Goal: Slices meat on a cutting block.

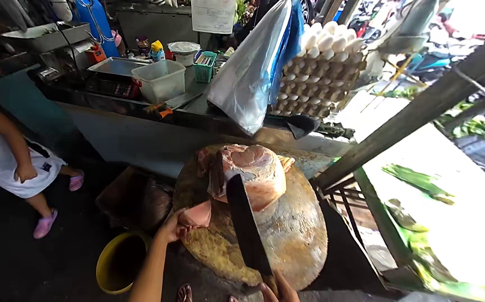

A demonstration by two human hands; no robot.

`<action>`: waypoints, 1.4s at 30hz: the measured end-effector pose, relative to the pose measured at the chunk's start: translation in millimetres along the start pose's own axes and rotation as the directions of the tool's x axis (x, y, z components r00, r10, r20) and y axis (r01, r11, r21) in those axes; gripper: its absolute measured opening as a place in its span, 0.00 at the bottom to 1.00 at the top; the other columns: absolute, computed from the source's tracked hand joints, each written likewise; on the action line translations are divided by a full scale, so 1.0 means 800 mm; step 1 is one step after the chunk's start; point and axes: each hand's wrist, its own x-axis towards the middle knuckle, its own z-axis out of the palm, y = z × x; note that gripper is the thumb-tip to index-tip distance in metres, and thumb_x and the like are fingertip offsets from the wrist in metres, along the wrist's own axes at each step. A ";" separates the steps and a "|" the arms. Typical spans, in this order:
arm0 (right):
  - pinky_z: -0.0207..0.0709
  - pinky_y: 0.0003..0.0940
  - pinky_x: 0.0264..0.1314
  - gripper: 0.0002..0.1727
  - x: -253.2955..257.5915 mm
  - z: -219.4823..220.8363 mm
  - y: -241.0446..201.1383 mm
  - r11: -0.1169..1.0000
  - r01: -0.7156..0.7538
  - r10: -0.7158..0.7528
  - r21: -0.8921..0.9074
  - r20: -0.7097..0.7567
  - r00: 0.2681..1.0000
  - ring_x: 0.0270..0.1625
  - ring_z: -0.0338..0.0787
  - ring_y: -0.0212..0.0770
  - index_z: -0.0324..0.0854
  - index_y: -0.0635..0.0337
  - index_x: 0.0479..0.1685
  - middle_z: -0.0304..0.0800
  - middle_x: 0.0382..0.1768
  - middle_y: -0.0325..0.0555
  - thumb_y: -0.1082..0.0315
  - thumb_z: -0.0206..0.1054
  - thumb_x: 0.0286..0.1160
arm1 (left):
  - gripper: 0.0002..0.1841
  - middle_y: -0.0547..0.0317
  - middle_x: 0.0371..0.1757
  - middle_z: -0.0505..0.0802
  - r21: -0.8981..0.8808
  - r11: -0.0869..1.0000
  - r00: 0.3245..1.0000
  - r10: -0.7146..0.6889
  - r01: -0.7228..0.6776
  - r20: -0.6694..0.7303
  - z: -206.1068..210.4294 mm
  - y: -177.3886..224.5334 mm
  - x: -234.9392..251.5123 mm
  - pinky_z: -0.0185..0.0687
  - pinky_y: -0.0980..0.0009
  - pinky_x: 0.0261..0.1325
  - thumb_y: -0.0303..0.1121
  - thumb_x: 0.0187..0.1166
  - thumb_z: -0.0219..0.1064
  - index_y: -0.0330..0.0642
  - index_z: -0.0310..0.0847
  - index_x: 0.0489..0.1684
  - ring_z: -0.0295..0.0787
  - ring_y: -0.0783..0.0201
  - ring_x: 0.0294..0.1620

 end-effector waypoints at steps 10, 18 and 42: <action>0.83 0.44 0.31 0.26 0.072 0.076 -0.010 0.989 -0.030 0.035 -0.147 0.032 0.999 0.22 0.85 0.41 0.78 0.64 0.68 0.85 0.24 0.47 0.53 0.65 0.80 | 0.36 0.30 0.83 0.72 0.588 0.757 0.901 0.421 -0.287 -0.103 -0.020 -0.023 -0.008 0.75 0.44 0.76 0.40 0.82 0.71 0.35 0.61 0.87 0.75 0.37 0.78; 0.83 0.52 0.39 0.28 0.106 0.097 -0.017 0.941 0.042 -0.001 -0.336 0.121 0.993 0.29 0.88 0.50 0.76 0.64 0.74 0.87 0.29 0.53 0.52 0.63 0.85 | 0.24 0.37 0.66 0.89 0.598 0.690 0.784 0.600 -0.408 -0.159 -0.023 -0.037 0.017 0.82 0.53 0.72 0.34 0.83 0.70 0.30 0.76 0.74 0.90 0.49 0.64; 0.87 0.55 0.47 0.27 0.148 0.120 -0.108 0.866 0.170 -0.170 -0.470 0.042 0.984 0.37 0.94 0.56 0.73 0.70 0.72 0.92 0.34 0.58 0.56 0.61 0.87 | 0.21 0.35 0.65 0.89 0.730 0.578 0.634 0.728 -0.364 -0.261 0.017 -0.053 -0.015 0.77 0.52 0.76 0.30 0.82 0.67 0.29 0.79 0.71 0.87 0.45 0.68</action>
